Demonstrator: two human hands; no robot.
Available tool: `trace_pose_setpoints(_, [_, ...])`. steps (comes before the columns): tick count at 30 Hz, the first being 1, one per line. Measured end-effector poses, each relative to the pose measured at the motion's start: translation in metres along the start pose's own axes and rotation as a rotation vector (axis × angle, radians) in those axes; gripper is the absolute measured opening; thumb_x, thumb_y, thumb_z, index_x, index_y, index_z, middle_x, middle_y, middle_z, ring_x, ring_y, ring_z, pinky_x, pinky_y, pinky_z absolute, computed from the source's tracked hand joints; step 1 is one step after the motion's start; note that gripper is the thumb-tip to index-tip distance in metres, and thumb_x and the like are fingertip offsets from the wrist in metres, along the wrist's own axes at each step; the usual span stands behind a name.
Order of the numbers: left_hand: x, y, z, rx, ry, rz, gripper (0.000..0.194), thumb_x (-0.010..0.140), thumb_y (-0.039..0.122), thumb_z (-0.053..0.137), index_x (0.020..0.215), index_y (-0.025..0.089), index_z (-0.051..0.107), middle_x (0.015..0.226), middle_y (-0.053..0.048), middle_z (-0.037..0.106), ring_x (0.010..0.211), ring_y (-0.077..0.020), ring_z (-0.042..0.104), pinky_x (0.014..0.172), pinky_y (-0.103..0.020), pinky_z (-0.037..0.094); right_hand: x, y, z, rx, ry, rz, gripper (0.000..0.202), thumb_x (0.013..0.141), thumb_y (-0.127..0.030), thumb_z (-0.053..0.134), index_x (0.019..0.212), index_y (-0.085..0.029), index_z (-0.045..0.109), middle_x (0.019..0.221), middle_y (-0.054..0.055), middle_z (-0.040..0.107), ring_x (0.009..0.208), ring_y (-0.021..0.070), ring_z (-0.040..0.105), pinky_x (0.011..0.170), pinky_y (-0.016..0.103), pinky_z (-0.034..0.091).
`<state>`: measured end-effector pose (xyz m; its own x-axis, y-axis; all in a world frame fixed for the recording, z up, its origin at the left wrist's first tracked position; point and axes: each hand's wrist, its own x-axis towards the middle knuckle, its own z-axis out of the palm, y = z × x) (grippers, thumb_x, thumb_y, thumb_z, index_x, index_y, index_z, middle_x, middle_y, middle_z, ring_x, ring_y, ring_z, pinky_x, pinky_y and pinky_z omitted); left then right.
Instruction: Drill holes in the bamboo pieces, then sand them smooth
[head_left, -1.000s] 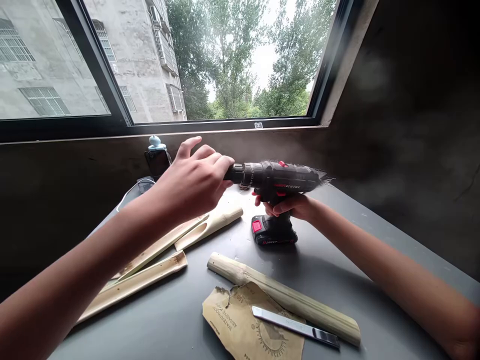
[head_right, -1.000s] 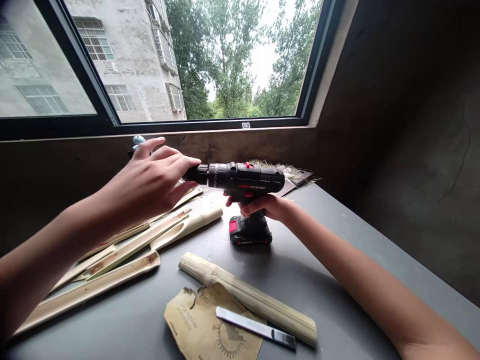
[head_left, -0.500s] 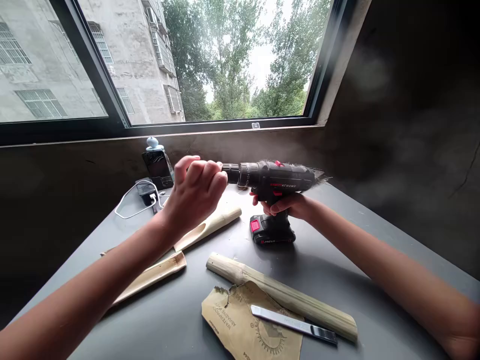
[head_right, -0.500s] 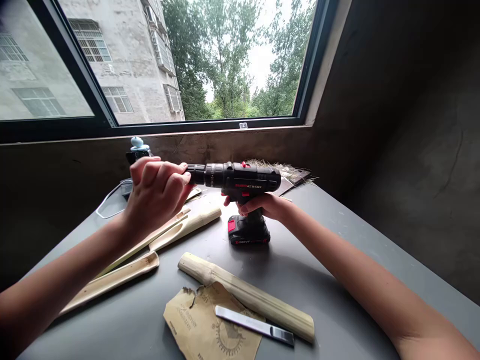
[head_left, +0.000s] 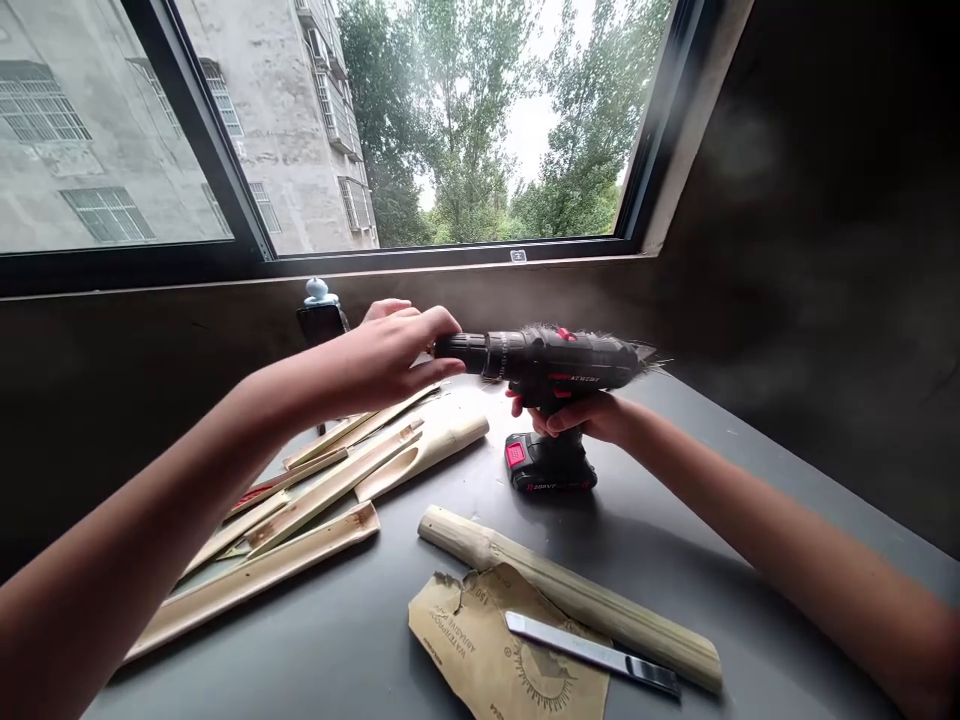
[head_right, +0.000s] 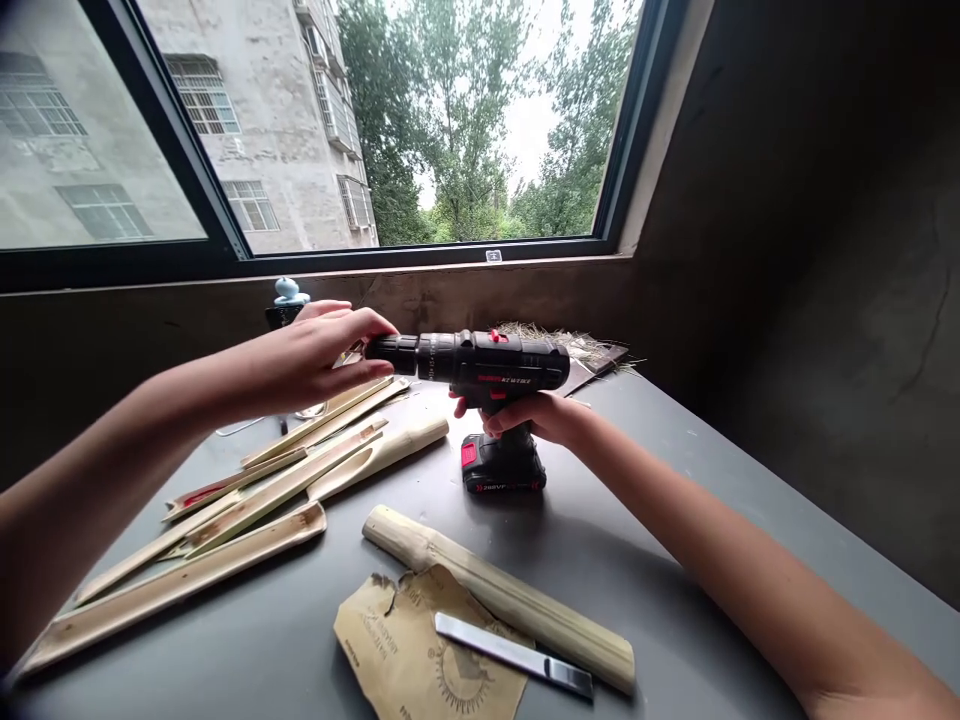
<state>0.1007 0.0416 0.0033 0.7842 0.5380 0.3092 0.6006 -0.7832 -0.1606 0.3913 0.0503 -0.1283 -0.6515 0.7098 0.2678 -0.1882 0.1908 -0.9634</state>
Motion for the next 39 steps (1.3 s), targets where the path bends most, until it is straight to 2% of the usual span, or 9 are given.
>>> trace_pose_setpoints(10, [-0.018,0.0,0.038,0.563,0.508,0.267,0.015,0.094,0.014,0.05,0.106,0.022,0.056,0.103,-0.004,0.069,0.098,-0.0199,0.06,0.098,-0.041,0.037,0.002,0.0,0.001,0.004,0.006,0.0,0.052,0.066,-0.013,0.068,0.118,-0.016,0.066,0.101,0.005,0.068,0.062,0.0118,0.056,0.063,0.029,0.047])
trace_pose_setpoints(13, [-0.018,0.0,0.044,0.527,0.551,0.245,0.015,0.095,0.02,0.053,0.11,0.022,0.055,0.114,-0.006,0.068,0.1,-0.0207,0.061,0.094,-0.041,0.04,0.001,-0.001,0.002,-0.003,0.007,0.004,0.052,0.067,-0.013,0.067,0.118,-0.016,0.066,0.101,0.005,0.068,0.062,0.012,0.056,0.063,0.029,0.047])
trace_pose_setpoints(18, [-0.003,0.004,0.022,0.12,0.289,0.13,0.051,0.097,0.053,0.046,0.13,0.014,0.047,0.12,-0.013,0.064,0.104,-0.0248,0.062,0.092,-0.04,0.043,0.001,0.0,0.001,0.01,0.003,-0.009,0.051,0.067,-0.012,0.067,0.119,-0.016,0.066,0.1,0.006,0.069,0.062,0.0119,0.056,0.063,0.029,0.047])
trace_pose_setpoints(22, [0.009,0.001,-0.005,-0.097,-0.16,-0.101,0.048,0.1,0.056,0.03,0.119,0.023,0.059,0.094,-0.005,0.069,0.082,-0.0212,0.065,0.073,-0.032,0.044,0.0,0.001,-0.001,-0.004,-0.002,-0.012,0.051,0.068,-0.012,0.067,0.119,-0.015,0.065,0.101,0.006,0.069,0.062,0.0117,0.056,0.063,0.029,0.047])
trace_pose_setpoints(24, [0.011,-0.002,-0.011,-0.114,-0.22,-0.098,0.041,0.098,0.055,0.039,0.116,0.024,0.059,0.086,-0.003,0.067,0.071,-0.0185,0.062,0.066,-0.029,0.042,0.0,0.001,-0.002,-0.001,-0.017,-0.01,0.052,0.068,-0.012,0.067,0.12,-0.015,0.065,0.101,0.006,0.069,0.062,0.0114,0.056,0.064,0.029,0.047])
trace_pose_setpoints(28, [0.009,-0.003,-0.006,0.083,0.0,0.103,0.036,0.094,0.049,0.051,0.112,0.018,0.058,0.087,-0.005,0.065,0.083,-0.0209,0.06,0.086,-0.036,0.045,0.001,0.001,-0.003,-0.007,-0.043,-0.008,0.054,0.068,-0.013,0.068,0.122,-0.015,0.064,0.101,0.006,0.069,0.063,0.0115,0.056,0.063,0.029,0.047])
trace_pose_setpoints(32, [0.0,0.004,0.012,0.367,0.22,0.206,0.02,0.096,0.034,0.048,0.106,0.02,0.06,0.094,-0.005,0.067,0.1,-0.0237,0.058,0.109,-0.05,0.032,0.002,0.001,-0.003,-0.015,-0.034,-0.012,0.055,0.067,-0.015,0.069,0.122,-0.016,0.064,0.099,0.005,0.068,0.063,0.0124,0.057,0.062,0.029,0.047])
trace_pose_setpoints(36, [-0.013,0.012,0.036,0.562,0.433,0.178,0.021,0.094,0.018,0.048,0.11,0.024,0.061,0.107,-0.006,0.067,0.105,-0.0248,0.058,0.106,-0.052,0.034,0.001,0.001,-0.003,-0.014,-0.023,0.0,0.054,0.067,-0.014,0.068,0.12,-0.017,0.065,0.098,0.005,0.069,0.063,0.0123,0.057,0.063,0.028,0.047])
trace_pose_setpoints(39, [-0.013,0.018,0.039,0.472,0.457,0.089,0.025,0.092,0.025,0.055,0.116,0.022,0.058,0.112,-0.01,0.066,0.104,-0.0274,0.058,0.103,-0.054,0.035,0.001,0.0,-0.002,-0.005,-0.01,0.011,0.053,0.066,-0.013,0.066,0.119,-0.017,0.066,0.098,0.004,0.068,0.064,0.0124,0.057,0.065,0.028,0.047])
